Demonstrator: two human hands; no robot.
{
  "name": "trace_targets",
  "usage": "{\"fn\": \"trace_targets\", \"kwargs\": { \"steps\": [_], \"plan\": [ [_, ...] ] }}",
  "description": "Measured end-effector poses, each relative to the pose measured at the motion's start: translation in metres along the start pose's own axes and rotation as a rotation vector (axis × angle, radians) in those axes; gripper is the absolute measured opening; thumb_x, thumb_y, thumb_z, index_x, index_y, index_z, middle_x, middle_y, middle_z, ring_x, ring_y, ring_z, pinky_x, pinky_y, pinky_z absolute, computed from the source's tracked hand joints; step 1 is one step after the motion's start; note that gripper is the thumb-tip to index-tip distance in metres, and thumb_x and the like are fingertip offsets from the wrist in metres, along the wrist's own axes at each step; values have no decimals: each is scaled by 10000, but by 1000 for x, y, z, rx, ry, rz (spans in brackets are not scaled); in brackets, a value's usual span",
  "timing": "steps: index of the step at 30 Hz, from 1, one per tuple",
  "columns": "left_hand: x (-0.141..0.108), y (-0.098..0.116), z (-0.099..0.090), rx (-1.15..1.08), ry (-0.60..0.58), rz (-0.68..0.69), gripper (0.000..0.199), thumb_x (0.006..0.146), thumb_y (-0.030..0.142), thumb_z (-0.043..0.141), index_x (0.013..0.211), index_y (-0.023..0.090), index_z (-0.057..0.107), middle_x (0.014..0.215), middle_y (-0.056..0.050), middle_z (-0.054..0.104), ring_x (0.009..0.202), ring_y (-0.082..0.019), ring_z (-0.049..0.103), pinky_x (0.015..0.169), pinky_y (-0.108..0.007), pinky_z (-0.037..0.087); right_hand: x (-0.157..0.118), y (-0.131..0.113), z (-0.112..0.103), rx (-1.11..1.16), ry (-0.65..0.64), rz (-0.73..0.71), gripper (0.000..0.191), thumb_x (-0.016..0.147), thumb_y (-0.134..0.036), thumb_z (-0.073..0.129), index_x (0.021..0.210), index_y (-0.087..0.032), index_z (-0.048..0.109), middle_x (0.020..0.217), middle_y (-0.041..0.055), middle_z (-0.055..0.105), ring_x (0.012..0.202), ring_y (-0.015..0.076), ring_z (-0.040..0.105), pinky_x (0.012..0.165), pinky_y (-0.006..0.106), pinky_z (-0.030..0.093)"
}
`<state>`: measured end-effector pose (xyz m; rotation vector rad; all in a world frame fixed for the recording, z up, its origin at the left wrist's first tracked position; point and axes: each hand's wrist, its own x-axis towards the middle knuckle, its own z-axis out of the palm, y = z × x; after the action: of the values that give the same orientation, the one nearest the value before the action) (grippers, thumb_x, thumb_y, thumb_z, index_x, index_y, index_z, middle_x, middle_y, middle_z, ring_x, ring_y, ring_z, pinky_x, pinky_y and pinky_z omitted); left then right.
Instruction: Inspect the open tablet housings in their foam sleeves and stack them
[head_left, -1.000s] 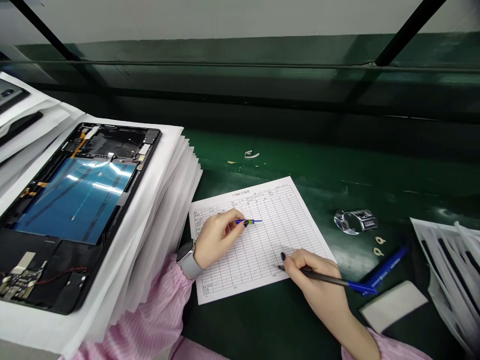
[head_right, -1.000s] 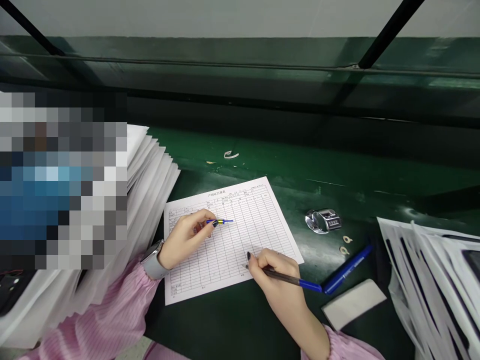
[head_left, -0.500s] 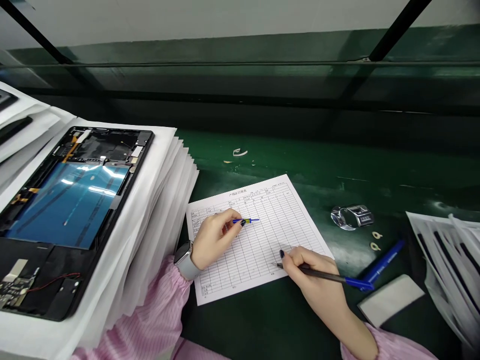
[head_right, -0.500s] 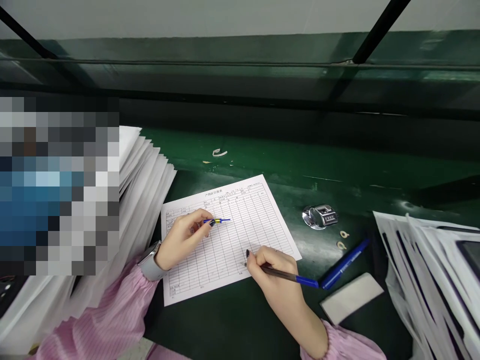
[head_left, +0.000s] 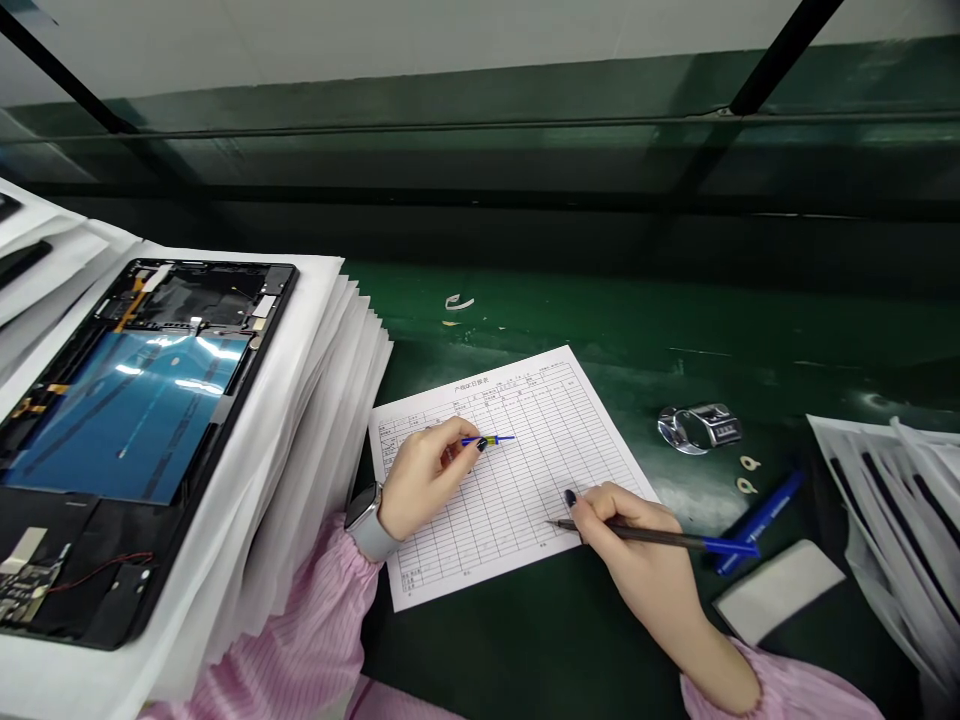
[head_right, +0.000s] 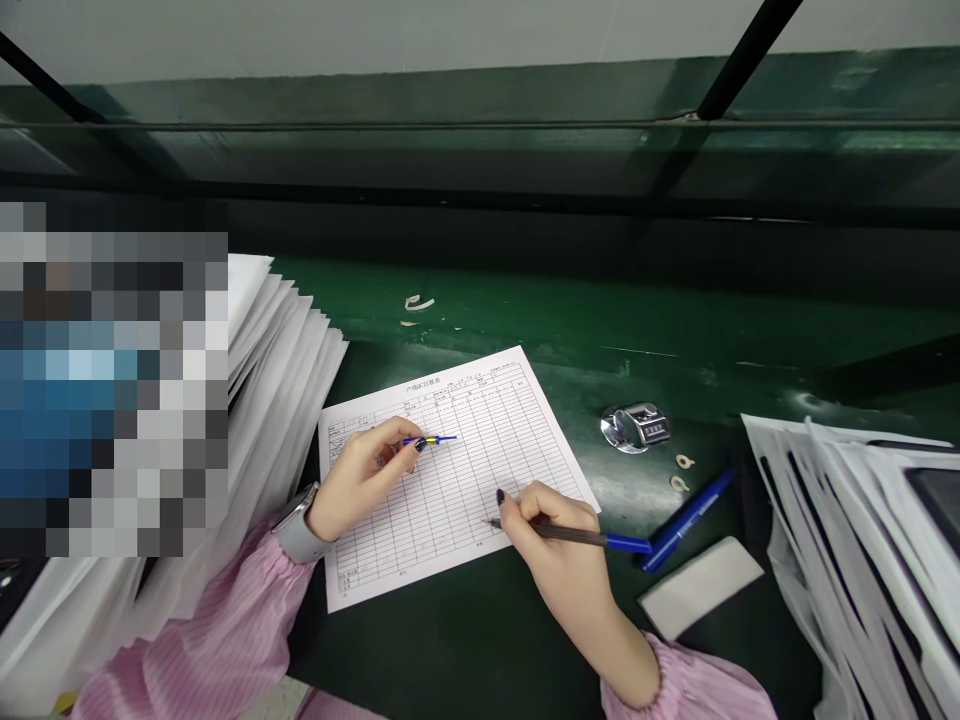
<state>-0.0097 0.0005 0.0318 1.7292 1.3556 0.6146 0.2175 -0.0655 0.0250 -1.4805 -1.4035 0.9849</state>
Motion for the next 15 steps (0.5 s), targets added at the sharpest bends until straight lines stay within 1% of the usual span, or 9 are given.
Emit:
{"fn": "trace_targets", "kwargs": {
  "steps": [2,4,7,10,12,15],
  "plan": [
    [0,-1,0,-1,1,7,143,909,263,497,918,202,626,738,1,632,619,-139,548,561,-274,393,0,0,-3,33,28,16,379,847,-229,600,521,-229,406,491,-42,427,460,128,397,455,264,334],
    [-1,-2,0,6,6,36,146,916,254,497,920,199,631,743,1,640,611,-133,545,562,-271,394,1,0,-6,68,57,28,319,861,-243,607,561,-227,498,527,-28,493,490,141,458,471,259,373],
    [-1,1,-2,4,-11,120,152,921,242,509,921,192,652,750,-4,662,610,-128,552,568,-265,404,2,1,-10,120,82,40,224,917,-312,580,716,-228,630,575,-13,548,534,158,519,494,260,421],
    [-3,6,-3,-43,-57,158,160,919,240,522,914,181,670,753,-16,680,615,-136,565,560,-263,416,1,1,-10,291,49,63,170,936,-374,592,864,-231,649,600,-11,573,513,155,521,492,269,439],
    [-3,9,-4,-63,-77,153,169,918,236,518,908,171,674,749,-25,682,611,-142,570,555,-268,427,0,0,-10,389,18,82,133,912,-358,650,858,-238,635,615,-15,577,499,142,500,473,257,417],
    [-4,10,-4,-78,-114,158,177,916,227,509,922,163,674,728,-23,678,606,-146,587,551,-264,448,0,1,-9,394,-9,83,165,892,-318,690,760,-235,635,620,-18,555,517,131,481,471,243,392]
  ]
}}
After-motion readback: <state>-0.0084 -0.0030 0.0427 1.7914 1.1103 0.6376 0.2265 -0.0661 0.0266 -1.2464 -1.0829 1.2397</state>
